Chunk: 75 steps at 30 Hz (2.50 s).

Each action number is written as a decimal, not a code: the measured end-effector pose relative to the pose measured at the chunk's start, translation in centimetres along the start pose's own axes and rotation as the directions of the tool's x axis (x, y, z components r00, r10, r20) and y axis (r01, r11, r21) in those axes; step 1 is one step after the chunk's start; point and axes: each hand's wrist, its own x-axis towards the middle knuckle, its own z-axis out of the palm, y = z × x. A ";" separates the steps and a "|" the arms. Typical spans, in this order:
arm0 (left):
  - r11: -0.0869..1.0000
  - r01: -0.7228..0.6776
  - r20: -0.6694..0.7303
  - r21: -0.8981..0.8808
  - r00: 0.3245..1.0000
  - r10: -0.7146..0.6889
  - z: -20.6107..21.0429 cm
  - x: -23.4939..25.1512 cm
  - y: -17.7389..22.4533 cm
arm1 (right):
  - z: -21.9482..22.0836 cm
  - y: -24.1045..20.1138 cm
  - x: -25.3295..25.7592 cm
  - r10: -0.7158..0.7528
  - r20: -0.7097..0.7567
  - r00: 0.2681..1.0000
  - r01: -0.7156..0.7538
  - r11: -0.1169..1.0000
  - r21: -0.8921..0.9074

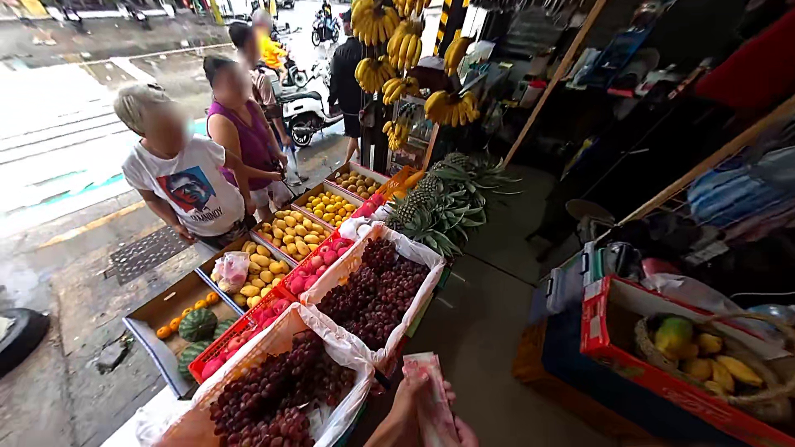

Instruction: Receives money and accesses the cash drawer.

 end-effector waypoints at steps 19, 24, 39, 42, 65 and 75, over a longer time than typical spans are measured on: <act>0.660 -0.747 -0.442 -0.086 0.622 0.646 11.4 29.0 9.0 | -11.4 -15.5 34.5 0.068 0.608 0.791 -0.173 0.978 0.116; 0.614 -0.783 -0.477 -0.094 0.577 0.663 17.8 39.8 7.2 | -18.6 -20.4 44.5 0.064 0.625 0.778 -0.158 0.983 0.096; 0.705 -0.663 -0.260 -0.251 0.748 0.611 42.5 76.9 9.1 | -44.1 -34.7 78.5 -0.263 0.605 0.752 0.182 0.964 0.193; 0.755 -0.571 -0.202 -0.323 0.821 0.534 45.6 85.9 10.1 | -48.2 -33.9 87.9 -0.367 0.619 0.694 0.255 0.930 0.266; 0.732 -0.656 -0.080 -0.183 0.752 0.655 71.9 145.7 29.4 | -65.4 -66.9 146.3 -0.542 0.653 0.529 0.417 0.836 0.356; 0.607 -0.764 -0.345 -0.218 0.642 0.685 77.8 169.8 36.9 | -68.2 -77.9 172.7 -0.406 0.782 0.473 0.316 0.907 0.280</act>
